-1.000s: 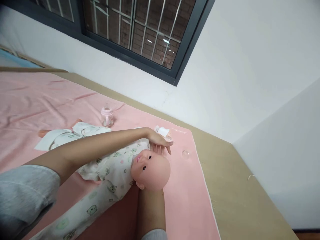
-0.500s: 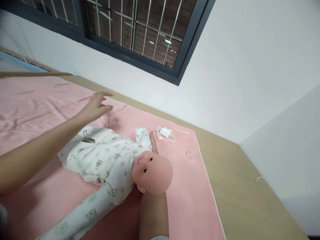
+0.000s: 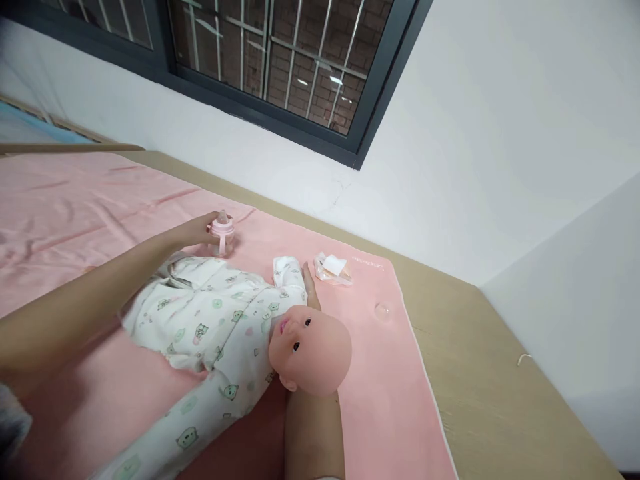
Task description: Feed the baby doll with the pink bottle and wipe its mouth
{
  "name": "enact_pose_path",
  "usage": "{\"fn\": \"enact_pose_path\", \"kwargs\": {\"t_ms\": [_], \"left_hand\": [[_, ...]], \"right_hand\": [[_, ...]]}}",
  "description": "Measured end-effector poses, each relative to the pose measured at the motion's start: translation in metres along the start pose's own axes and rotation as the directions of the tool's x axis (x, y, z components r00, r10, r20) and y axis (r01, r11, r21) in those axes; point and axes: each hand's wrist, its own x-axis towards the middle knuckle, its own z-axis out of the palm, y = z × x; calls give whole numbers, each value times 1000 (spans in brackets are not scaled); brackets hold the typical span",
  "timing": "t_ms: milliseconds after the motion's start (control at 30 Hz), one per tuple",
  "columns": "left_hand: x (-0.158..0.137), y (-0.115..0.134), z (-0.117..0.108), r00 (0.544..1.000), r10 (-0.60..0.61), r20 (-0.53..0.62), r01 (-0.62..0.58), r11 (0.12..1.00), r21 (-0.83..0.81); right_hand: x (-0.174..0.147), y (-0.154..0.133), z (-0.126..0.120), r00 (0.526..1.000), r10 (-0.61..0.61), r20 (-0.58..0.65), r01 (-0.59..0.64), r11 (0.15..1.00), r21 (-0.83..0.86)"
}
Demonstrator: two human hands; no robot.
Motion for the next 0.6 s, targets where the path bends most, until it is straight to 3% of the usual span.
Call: {"fn": "enact_pose_path", "kwargs": {"t_ms": [67,200,333,400,500,533,600], "left_hand": [[1,4,0,1000,-11,1,11,1000,14],[-1,17,1,998,-29,-61,32,999,44],[-9,47,7,996,-3,-95,6,999,36],[-13,69,10,996,51,-73,-53,998,-26],[-21,101,12,989,145,-7,-142,958,-248],[-24,110,13,986,164,-9,-160,946,-282],[-30,123,13,978,202,-52,-209,939,-275]], "right_hand": [[-2,0,-2,1000,-2,26,4,998,-61],[-6,-1,-6,996,18,-90,-18,1000,7],[-13,-2,-11,999,-30,-29,27,996,-81],[-16,-4,-13,999,-32,9,33,992,-120],[-17,-5,-17,1000,0,0,0,995,-101],[-17,-5,-17,1000,-18,-25,16,997,-80],[-14,-4,-18,979,-165,-119,164,986,-17]]}}
